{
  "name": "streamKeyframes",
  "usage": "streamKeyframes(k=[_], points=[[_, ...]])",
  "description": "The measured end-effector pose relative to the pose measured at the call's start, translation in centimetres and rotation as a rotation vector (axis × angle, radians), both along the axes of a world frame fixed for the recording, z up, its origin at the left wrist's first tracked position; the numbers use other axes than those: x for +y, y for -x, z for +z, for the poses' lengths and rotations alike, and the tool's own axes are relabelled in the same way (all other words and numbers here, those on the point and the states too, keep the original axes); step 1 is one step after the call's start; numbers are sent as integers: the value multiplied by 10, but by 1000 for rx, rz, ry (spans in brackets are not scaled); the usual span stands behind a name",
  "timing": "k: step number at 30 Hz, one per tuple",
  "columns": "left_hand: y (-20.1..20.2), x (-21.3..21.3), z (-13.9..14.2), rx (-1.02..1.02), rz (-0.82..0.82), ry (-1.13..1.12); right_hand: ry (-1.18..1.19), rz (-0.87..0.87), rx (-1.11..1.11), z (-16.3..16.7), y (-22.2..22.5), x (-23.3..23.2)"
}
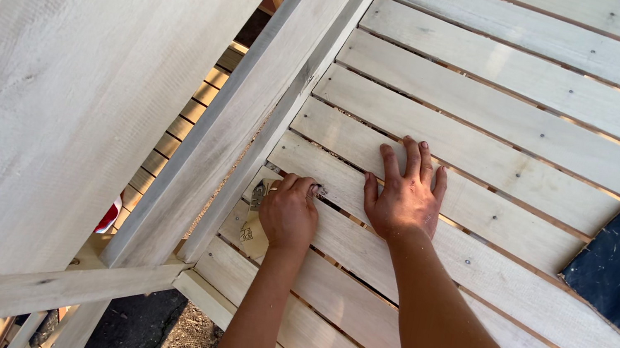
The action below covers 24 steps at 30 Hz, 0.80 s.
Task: The person sands the slatted seat and frame of an unfinished wooden furniture piece using a sanding block, working across the slats and then along the corner post and edges. They reposition around the furniture and continue sanding different surfaces throughout the clip.
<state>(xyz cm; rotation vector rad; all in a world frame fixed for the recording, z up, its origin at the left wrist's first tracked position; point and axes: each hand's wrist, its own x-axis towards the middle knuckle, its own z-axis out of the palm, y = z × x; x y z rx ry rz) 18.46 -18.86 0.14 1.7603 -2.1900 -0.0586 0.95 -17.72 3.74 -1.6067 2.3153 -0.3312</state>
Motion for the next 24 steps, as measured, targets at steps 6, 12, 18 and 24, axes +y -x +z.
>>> streamKeyframes(k=[6,12,18,24], points=[[2,1,-2,56,-37,5,38,7,-5,-2,0,2],[0,1,-3,14,-91,27,63,9,8,-3,1,-1],[-4,-1,0,16,-26,23,14,6,15,-1,0,0],[0,5,-5,40,-19,39,3,9,28,-2,1,-1]])
